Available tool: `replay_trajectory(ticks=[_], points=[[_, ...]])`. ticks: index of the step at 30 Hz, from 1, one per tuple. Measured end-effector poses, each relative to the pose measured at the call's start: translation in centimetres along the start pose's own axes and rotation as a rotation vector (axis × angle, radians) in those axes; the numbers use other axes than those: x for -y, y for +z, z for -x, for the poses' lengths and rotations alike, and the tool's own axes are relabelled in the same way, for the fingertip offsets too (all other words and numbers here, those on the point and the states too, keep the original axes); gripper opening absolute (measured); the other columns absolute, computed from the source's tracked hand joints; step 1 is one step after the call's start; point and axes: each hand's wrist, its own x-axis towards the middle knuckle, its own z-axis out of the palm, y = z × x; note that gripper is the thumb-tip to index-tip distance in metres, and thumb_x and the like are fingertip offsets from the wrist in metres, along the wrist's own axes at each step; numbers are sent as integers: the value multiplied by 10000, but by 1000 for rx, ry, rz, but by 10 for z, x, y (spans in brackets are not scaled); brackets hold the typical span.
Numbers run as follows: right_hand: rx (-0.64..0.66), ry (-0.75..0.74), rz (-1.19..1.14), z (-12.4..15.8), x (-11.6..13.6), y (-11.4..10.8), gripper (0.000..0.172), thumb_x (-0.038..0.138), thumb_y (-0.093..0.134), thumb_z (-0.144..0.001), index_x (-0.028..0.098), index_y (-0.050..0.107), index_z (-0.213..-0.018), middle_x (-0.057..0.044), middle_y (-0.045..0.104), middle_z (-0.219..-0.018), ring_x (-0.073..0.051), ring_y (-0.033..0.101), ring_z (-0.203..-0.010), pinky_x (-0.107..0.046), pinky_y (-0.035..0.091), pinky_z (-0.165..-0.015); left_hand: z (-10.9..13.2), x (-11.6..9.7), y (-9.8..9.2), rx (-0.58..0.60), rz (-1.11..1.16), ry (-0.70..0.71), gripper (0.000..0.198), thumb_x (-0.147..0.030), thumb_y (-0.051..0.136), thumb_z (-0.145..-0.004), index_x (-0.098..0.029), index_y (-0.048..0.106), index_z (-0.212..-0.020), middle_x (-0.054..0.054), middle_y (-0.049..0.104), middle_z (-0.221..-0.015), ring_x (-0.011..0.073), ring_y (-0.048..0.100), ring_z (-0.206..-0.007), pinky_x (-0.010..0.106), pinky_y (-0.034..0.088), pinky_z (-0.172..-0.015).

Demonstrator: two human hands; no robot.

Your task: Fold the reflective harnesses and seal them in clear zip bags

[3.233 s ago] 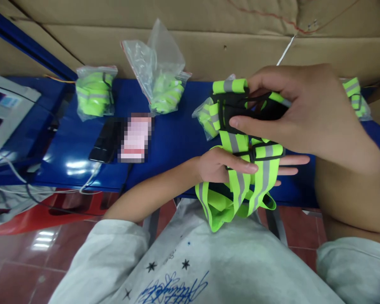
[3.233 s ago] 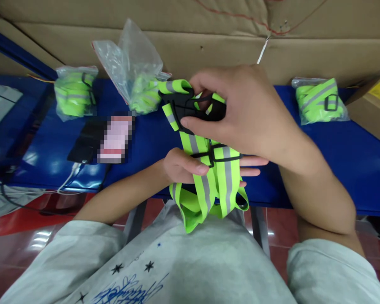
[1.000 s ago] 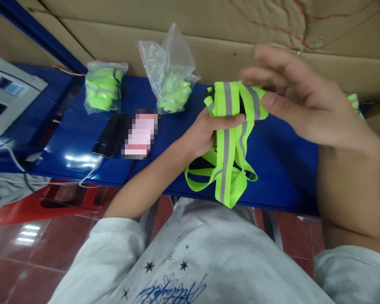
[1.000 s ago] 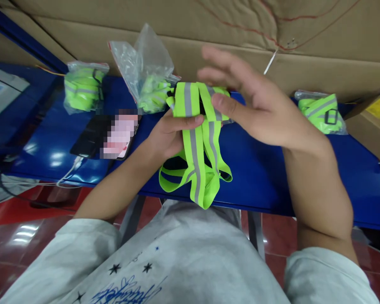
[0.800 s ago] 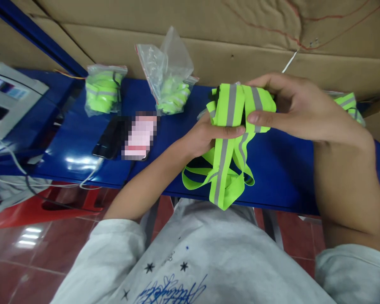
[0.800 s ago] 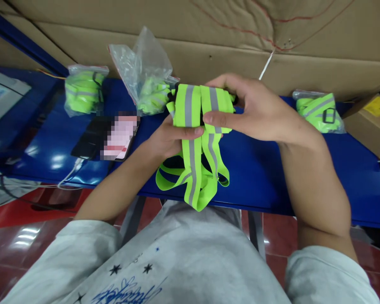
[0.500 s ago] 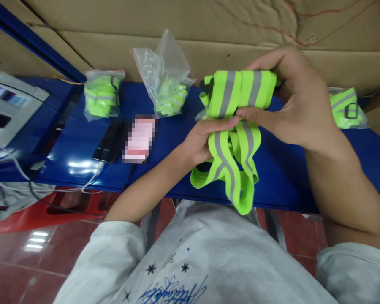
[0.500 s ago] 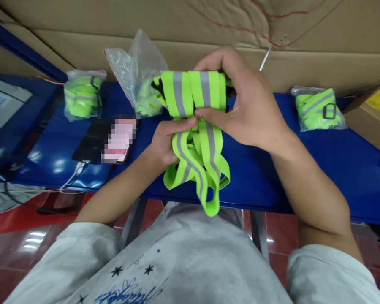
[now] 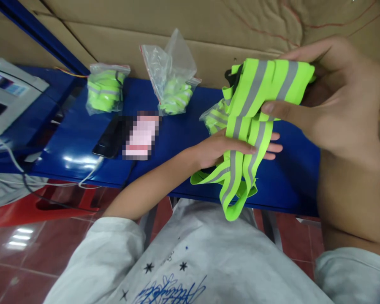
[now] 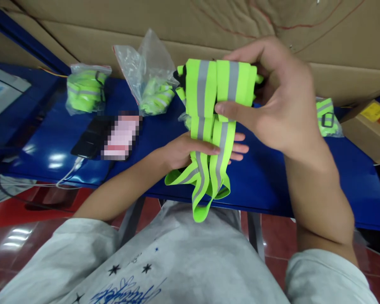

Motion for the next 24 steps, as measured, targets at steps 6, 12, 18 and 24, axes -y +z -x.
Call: replay_trajectory(ticks=[6,12,18,24], points=[[-69,-279,161,0,1,9,319,282,751,-891,295,667,-1198,-23,745,-1178,-283,715,-1096,-479,607,-936,-2,-1,-5,-103,12,121,291,-292,838,-793,-156,728,-1025,51,775,-938,198,771,-849,351,628,-891],[-76,-463,222,0,-9,16,284,95,589,-922,331,660,-1065,-11,735,-1171,-226,711,-1151,-439,610,-986,3,-9,2,-75,-31,280,420,-425,825,-841,-155,707,-1140,77,784,-977,282,785,-1000,363,631,-894],[293,-390,192,-7,-14,8,247,190,604,-963,252,674,-1191,-68,661,-1424,-267,648,-1334,-487,591,-1077,-8,-4,4,-325,60,368,346,-404,638,-1001,-138,664,-1222,98,789,-1040,240,778,-1012,356,621,-932],[223,-154,-38,-14,-26,-5,369,385,708,-980,358,660,-1345,-22,651,-1455,-255,633,-1354,-458,511,-1194,-3,-9,-7,-375,-136,310,441,-274,858,-802,-109,710,-1182,118,792,-1084,327,758,-1082,478,598,-1001]])
